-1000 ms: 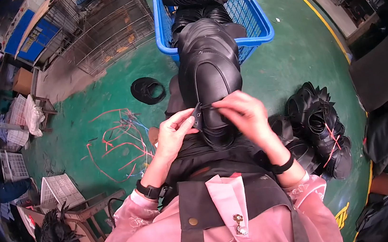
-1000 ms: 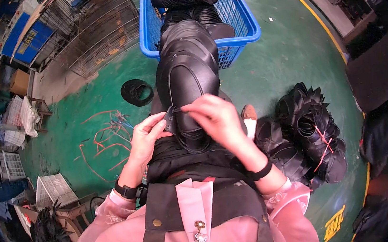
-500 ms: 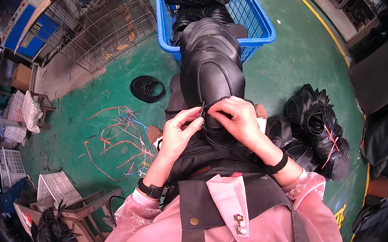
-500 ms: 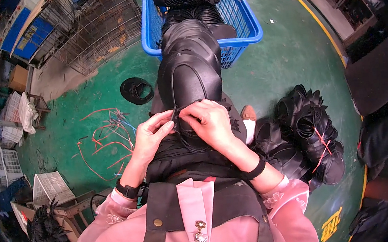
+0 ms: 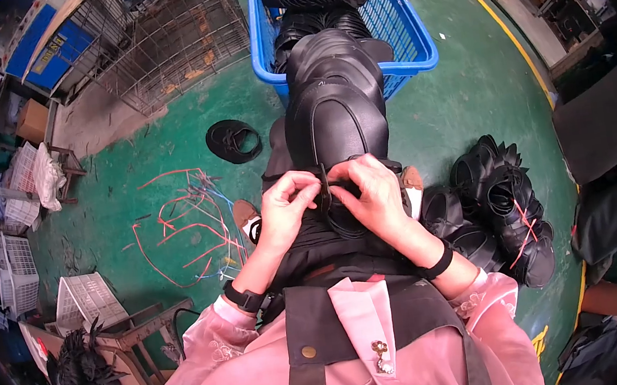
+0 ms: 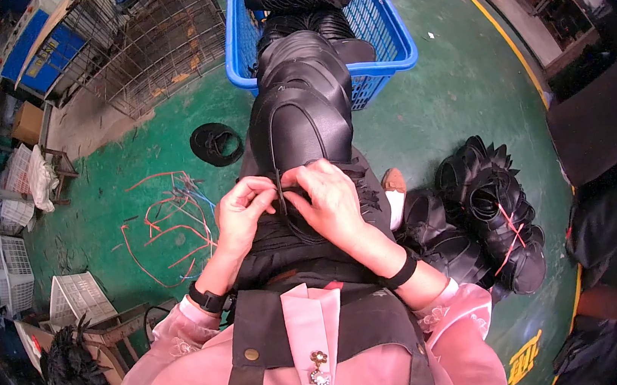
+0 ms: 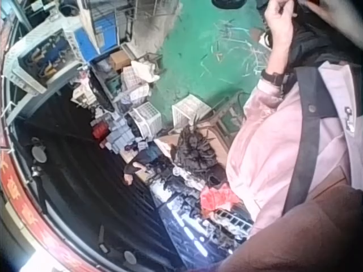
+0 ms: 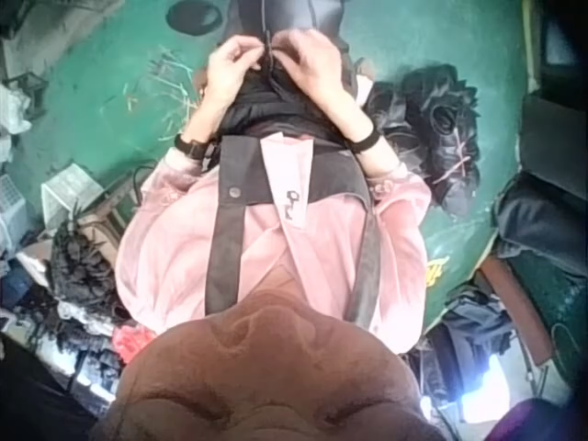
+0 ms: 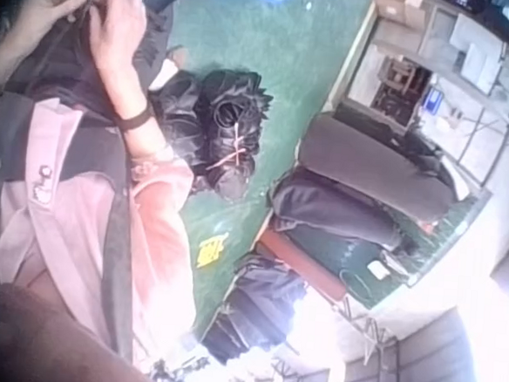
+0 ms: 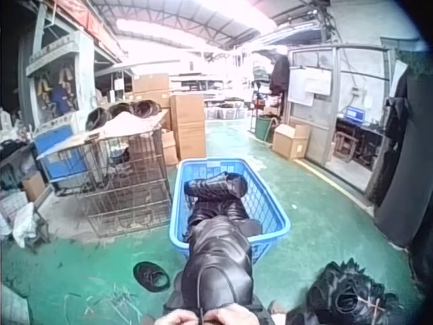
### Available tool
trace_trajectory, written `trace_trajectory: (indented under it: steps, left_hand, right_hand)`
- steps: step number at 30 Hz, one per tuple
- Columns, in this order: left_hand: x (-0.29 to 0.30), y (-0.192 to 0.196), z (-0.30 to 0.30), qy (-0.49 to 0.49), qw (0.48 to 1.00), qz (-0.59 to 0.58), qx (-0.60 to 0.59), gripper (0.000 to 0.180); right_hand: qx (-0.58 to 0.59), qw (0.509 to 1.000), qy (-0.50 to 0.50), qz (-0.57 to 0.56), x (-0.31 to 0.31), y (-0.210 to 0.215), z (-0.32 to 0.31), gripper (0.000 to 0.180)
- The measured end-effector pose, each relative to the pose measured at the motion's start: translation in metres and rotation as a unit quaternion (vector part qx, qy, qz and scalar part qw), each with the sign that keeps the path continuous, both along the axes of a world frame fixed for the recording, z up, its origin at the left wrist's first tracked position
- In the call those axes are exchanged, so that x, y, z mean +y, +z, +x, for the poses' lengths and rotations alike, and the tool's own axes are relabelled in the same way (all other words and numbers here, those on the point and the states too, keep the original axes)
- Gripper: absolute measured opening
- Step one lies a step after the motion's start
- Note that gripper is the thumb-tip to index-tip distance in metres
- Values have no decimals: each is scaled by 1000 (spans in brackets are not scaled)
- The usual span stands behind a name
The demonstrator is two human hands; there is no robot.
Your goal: Tying and organizing laces on finished black leather shoes.
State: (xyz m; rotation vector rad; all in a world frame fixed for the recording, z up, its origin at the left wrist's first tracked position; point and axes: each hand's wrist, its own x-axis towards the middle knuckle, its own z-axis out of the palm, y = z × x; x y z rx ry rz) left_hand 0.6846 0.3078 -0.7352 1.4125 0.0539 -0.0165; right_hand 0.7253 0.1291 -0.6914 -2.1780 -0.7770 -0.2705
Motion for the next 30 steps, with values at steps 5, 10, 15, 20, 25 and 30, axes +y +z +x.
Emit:
trace_trajectory:
  steps: [5,10,15,20,25,30]
  left_hand:
    - [63,19,15,101,930,-353,-29,12]
    - [171,23,-3,188,873,-415,-174,10]
    - [146,47,4,268,903,-278,-190,15]
    - [27,73,8,28,999,19,-2,35]
    - [-39,62,14,-152,967,192,-70,34]
    - [-52,60,23,-138,929,319,-125,37]
  right_hand:
    - [-47,993,-103,-35,-13,11,-3,45]
    - [25,993,-113,10,-31,-2,-1,26]
    - [104,986,-111,75,-39,-9,2,15]
    - [322,912,-97,234,-52,-22,7,16]
    - [394,860,-68,319,-56,-25,7,15]
    - [380,865,-42,326,-55,-28,4,14]
